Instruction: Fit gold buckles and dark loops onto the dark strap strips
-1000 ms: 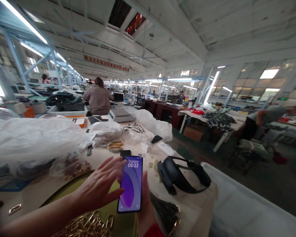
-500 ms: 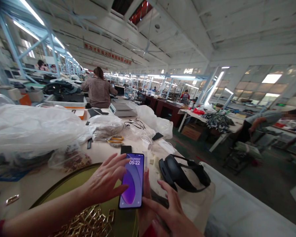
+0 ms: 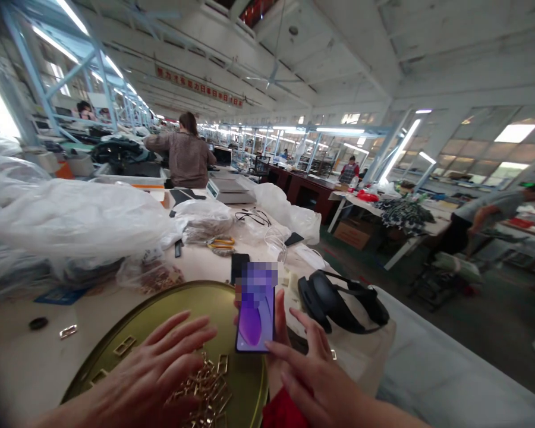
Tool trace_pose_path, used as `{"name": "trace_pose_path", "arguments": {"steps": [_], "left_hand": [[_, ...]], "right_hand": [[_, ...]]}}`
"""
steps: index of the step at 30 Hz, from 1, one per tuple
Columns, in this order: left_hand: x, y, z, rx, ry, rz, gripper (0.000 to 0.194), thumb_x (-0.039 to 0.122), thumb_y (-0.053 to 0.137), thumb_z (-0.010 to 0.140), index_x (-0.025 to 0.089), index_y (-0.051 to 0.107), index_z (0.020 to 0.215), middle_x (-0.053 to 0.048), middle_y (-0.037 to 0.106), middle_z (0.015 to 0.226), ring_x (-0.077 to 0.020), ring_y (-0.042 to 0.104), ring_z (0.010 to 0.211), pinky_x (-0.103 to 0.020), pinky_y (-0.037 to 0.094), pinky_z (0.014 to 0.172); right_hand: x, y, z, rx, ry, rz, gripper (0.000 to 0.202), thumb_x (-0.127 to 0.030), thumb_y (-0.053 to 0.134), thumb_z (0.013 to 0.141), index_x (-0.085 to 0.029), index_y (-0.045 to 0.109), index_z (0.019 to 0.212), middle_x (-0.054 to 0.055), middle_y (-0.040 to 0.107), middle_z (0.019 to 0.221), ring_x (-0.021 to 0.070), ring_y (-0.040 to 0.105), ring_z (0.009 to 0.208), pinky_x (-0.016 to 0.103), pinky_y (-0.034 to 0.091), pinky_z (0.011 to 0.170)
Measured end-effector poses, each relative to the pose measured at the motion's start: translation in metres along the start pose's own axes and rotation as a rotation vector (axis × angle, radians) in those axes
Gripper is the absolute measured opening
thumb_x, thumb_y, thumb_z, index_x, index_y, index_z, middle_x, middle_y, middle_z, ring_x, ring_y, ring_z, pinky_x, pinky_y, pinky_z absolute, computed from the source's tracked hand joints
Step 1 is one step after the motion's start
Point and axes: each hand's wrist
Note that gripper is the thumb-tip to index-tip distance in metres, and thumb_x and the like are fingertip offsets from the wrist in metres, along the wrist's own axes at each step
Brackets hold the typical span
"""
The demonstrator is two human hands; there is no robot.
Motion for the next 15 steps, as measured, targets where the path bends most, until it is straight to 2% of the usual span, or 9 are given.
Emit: {"name": "trace_pose_path", "arguments": {"steps": [3,8,11,15], "left_hand": [[0.004,-0.018,-0.021,0.01,0.028,0.091,0.025,0.033,0.06,0.077,0.023,0.056,0.099,-0.002,0.058,0.122,-0.0201,0.049,0.117,-0.034,0.038,0.103],[-0.001,-0.036,-0.062,0.16,0.066,0.142,0.034,0.041,0.06,0.077,0.026,0.055,0.107,0.001,0.057,0.123,-0.0175,0.05,0.116,-0.028,0.037,0.104],[-0.002,-0.043,-0.08,0.181,0.059,0.143,0.027,0.034,0.058,0.078,0.026,0.056,0.104,0.003,0.06,0.118,-0.0146,0.055,0.11,-0.023,0.04,0.1],[0.005,-0.042,-0.097,0.206,0.103,0.143,0.02,0.036,0.056,0.08,0.027,0.058,0.098,0.006,0.064,0.112,-0.0132,0.061,0.099,-0.021,0.048,0.088]], "right_hand": [[-0.004,0.001,0.0,-0.01,-0.007,-0.004,0.043,-0.036,0.043,0.086,-0.039,0.04,0.129,0.0,-0.003,0.145,0.0347,0.006,0.134,0.054,0.022,0.104],[-0.015,0.0,-0.001,0.027,-0.029,-0.012,0.041,-0.036,0.042,0.087,-0.035,0.043,0.128,0.005,0.008,0.142,0.0318,0.01,0.133,0.052,0.022,0.105],[-0.024,-0.002,-0.002,0.034,-0.045,-0.016,0.039,-0.035,0.043,0.086,-0.034,0.046,0.125,0.005,0.008,0.139,0.0309,0.011,0.132,0.051,0.019,0.105],[-0.039,-0.012,-0.004,0.042,-0.064,0.013,0.039,-0.035,0.044,0.086,-0.034,0.045,0.126,0.006,0.011,0.136,0.029,0.012,0.131,0.05,0.017,0.106]]}}
Point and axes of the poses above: each hand's wrist, its own z-axis towards the middle knuckle, its own y-axis out of the palm, x = y × z
